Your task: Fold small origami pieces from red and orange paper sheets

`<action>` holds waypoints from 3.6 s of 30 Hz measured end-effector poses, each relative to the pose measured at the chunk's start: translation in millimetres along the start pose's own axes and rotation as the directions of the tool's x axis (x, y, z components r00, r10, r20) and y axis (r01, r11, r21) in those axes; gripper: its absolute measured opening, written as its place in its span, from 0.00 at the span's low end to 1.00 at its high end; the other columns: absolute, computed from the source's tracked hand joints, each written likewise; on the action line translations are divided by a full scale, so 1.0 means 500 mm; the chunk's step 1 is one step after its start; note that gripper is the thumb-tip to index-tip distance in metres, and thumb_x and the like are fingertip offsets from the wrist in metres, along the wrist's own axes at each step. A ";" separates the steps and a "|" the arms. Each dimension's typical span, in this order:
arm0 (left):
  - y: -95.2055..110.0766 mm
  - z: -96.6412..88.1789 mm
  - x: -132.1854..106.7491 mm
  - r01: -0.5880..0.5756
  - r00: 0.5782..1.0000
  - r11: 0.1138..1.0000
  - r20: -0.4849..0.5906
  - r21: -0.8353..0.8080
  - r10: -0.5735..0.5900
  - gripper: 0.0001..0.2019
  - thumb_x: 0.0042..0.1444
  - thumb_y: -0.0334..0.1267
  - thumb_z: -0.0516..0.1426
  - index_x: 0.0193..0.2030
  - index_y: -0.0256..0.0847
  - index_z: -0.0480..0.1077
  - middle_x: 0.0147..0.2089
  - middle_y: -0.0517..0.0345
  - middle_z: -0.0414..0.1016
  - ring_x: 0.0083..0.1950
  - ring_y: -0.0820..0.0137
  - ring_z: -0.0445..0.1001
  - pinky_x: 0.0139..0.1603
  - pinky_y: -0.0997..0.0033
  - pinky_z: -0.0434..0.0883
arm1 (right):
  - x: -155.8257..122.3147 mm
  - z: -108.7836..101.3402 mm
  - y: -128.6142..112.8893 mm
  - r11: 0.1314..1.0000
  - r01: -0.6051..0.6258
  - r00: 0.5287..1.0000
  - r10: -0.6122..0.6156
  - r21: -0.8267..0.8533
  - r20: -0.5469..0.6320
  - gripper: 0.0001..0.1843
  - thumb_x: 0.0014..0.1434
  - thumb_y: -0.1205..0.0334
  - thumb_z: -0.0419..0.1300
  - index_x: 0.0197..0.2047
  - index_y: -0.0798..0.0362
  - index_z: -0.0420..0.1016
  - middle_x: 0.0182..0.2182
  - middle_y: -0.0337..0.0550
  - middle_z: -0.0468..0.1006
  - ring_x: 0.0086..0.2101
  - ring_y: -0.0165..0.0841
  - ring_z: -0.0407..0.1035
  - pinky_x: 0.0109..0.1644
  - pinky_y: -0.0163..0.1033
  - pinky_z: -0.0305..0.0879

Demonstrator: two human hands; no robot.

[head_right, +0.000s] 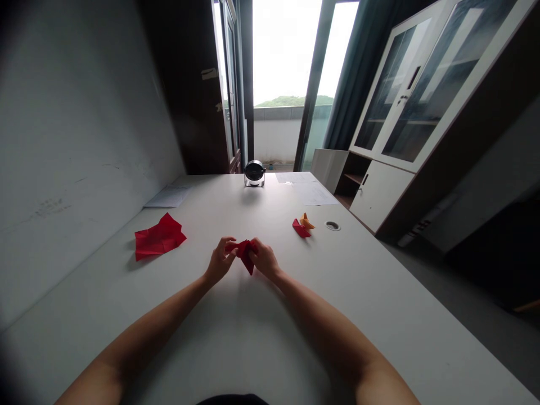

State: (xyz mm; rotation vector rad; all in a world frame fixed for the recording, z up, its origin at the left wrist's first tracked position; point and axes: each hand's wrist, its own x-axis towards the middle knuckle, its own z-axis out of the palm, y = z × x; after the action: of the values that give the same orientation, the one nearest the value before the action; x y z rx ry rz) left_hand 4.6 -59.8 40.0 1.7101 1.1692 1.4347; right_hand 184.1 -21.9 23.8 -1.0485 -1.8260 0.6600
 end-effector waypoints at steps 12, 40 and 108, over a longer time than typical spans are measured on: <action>0.008 -0.004 -0.001 -0.152 0.984 0.950 0.133 0.273 0.120 0.08 0.57 0.43 0.61 0.38 0.41 0.72 0.50 0.49 0.72 0.50 0.63 0.73 0.50 0.60 0.73 | -0.002 -0.003 -0.008 0.993 0.013 1.000 -0.012 -0.114 0.010 0.06 0.61 0.59 0.56 0.33 0.50 0.69 0.21 0.35 0.72 0.21 0.27 0.60 0.26 0.31 0.54; -0.076 -0.018 0.028 0.271 0.963 0.879 0.104 -0.392 -0.250 0.14 0.50 0.38 0.61 0.43 0.38 0.76 0.44 0.50 0.79 0.46 0.63 0.78 0.49 0.59 0.75 | 0.014 0.005 0.007 0.862 -0.116 0.986 0.042 0.494 0.159 0.12 0.56 0.58 0.61 0.41 0.53 0.78 0.36 0.45 0.80 0.34 0.35 0.75 0.36 0.41 0.74; -0.081 -0.016 0.025 0.270 0.961 0.923 0.143 -0.276 -0.238 0.16 0.53 0.49 0.63 0.35 0.36 0.74 0.31 0.56 0.75 0.32 0.70 0.73 0.34 0.72 0.71 | 0.008 0.011 0.018 0.970 -0.071 0.997 0.059 0.234 0.058 0.13 0.59 0.53 0.60 0.42 0.52 0.77 0.28 0.39 0.77 0.28 0.31 0.69 0.32 0.35 0.66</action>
State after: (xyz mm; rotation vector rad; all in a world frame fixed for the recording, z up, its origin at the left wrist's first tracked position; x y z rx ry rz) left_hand -12.3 -32.2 11.9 1.3587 1.0197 1.2680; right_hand 182.0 -13.7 16.1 -0.9434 -1.7124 0.9268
